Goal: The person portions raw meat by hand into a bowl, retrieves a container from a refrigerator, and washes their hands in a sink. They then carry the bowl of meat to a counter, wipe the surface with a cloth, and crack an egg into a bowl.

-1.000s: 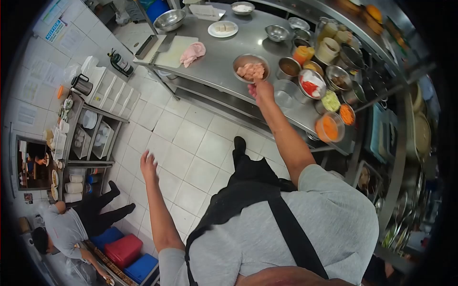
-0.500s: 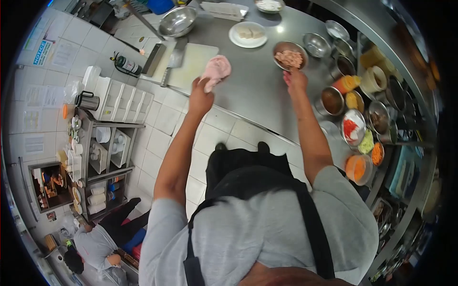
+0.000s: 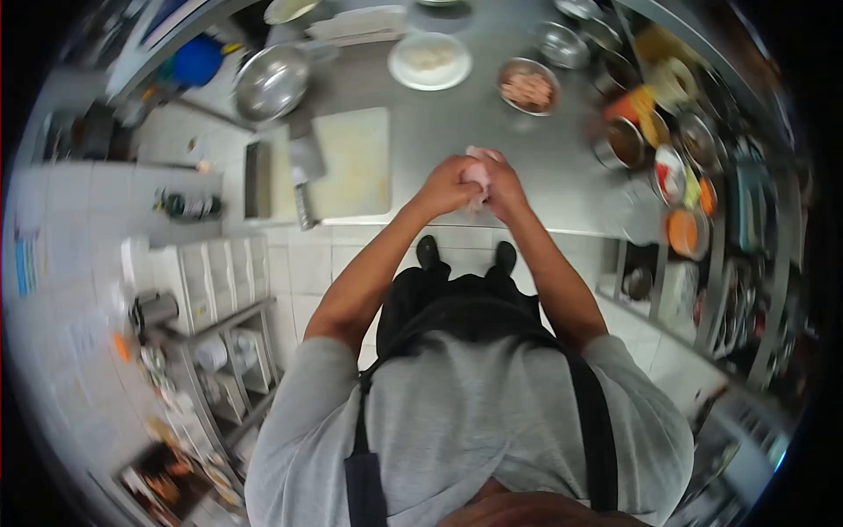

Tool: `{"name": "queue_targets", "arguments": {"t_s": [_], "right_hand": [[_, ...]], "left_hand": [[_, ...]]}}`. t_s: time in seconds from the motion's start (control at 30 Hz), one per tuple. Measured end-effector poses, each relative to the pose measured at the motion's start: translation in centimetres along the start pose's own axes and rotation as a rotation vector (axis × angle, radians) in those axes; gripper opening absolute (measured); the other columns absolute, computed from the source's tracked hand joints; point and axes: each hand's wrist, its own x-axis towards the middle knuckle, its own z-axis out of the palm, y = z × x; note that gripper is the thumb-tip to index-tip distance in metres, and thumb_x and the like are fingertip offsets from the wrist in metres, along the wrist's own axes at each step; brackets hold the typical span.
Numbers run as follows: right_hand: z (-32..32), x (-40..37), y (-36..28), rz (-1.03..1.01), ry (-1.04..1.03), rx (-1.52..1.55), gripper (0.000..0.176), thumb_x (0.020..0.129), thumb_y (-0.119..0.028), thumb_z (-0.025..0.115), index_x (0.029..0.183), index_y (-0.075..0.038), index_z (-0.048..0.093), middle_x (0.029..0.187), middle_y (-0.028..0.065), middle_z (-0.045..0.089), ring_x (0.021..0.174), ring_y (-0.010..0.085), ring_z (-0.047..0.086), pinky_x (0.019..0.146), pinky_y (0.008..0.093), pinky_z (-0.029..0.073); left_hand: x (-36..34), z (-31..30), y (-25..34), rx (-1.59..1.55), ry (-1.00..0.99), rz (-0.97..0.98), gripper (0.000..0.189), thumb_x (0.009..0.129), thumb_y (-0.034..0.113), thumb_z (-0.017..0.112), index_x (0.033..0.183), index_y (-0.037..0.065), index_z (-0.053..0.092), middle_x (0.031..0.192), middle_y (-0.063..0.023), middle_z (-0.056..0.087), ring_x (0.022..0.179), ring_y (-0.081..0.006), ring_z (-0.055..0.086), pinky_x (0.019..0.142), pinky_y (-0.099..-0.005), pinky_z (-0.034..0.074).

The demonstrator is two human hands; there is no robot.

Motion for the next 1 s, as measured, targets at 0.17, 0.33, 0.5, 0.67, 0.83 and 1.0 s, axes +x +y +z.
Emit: {"name": "queue_targets", "arguments": {"t_s": [0.17, 0.33, 0.5, 0.67, 0.83, 1.0], "right_hand": [[-5.4, -3.0, -3.0, -0.406, 0.196, -0.343, 0.038, 0.095, -0.026, 0.066, 0.126, -0.005, 0.061, 0.108, 0.0131, 0.069, 0.09, 0.026, 0.067, 0.079, 0.0355, 0.055], [-13.6, -7.3, -0.6, -0.611, 0.728, -1.227, 0.05, 0.097, -0.034, 0.063, 0.138, -0.008, 0.055, 0.142, 0.0229, 0.052, 0.131, 0.0424, 0.047, 0.108, 0.0513, 0.04], [-4.7, -1.7, 3.4, -0.714, 0.719, -1.52, 0.059, 0.087, -0.026, 0.068, 0.141, -0.006, 0.054, 0.139, 0.0216, 0.054, 0.125, 0.0442, 0.05, 0.107, 0.054, 0.038], [1.5, -4.5, 5.4, -0.908, 0.145, -1.409, 0.036, 0.08, -0.02, 0.071, 0.113, -0.007, 0.064, 0.119, 0.0203, 0.059, 0.109, 0.0414, 0.054, 0.096, 0.0522, 0.043], [-5.5, -5.9, 4.6, -0.831, 0.404, -1.36, 0.031, 0.077, -0.016, 0.072, 0.105, -0.006, 0.066, 0.101, 0.0177, 0.059, 0.096, 0.0403, 0.056, 0.084, 0.0513, 0.046], [-13.5, -2.0, -1.9, -0.665, 0.888, -1.263, 0.045, 0.093, -0.032, 0.064, 0.131, -0.007, 0.064, 0.125, 0.0194, 0.06, 0.12, 0.0376, 0.053, 0.104, 0.0487, 0.039]], "left_hand": [[-6.5, -3.2, -0.6, -0.858, 0.143, 0.097, 0.049, 0.091, 0.004, 0.062, 0.14, 0.007, 0.054, 0.138, -0.0077, 0.057, 0.108, -0.0191, 0.067, 0.091, -0.0345, 0.052], [-7.2, -6.0, -5.4, -0.615, 0.235, -0.009, 0.026, 0.096, 0.006, 0.062, 0.121, 0.007, 0.064, 0.11, -0.0016, 0.067, 0.093, -0.0125, 0.062, 0.088, -0.0289, 0.051], [1.1, -3.9, -4.2, -0.651, 0.291, 0.064, 0.017, 0.094, 0.009, 0.063, 0.11, 0.004, 0.066, 0.105, -0.0092, 0.067, 0.095, -0.0199, 0.068, 0.088, -0.0337, 0.054], [4.0, -5.5, 4.0, -0.343, 0.304, 0.179, 0.012, 0.091, 0.012, 0.067, 0.101, 0.006, 0.069, 0.1, -0.0106, 0.064, 0.089, -0.0207, 0.065, 0.083, -0.0339, 0.053], [7.9, -5.6, 1.6, -0.39, 0.202, 0.086, 0.013, 0.09, 0.007, 0.063, 0.101, 0.008, 0.069, 0.097, -0.0053, 0.066, 0.088, -0.0193, 0.065, 0.08, -0.0331, 0.053], [11.5, -9.7, 4.6, -0.332, 0.239, -0.018, 0.018, 0.095, 0.019, 0.062, 0.112, 0.014, 0.068, 0.1, 0.0006, 0.068, 0.091, -0.0114, 0.065, 0.078, -0.03, 0.053]]}}
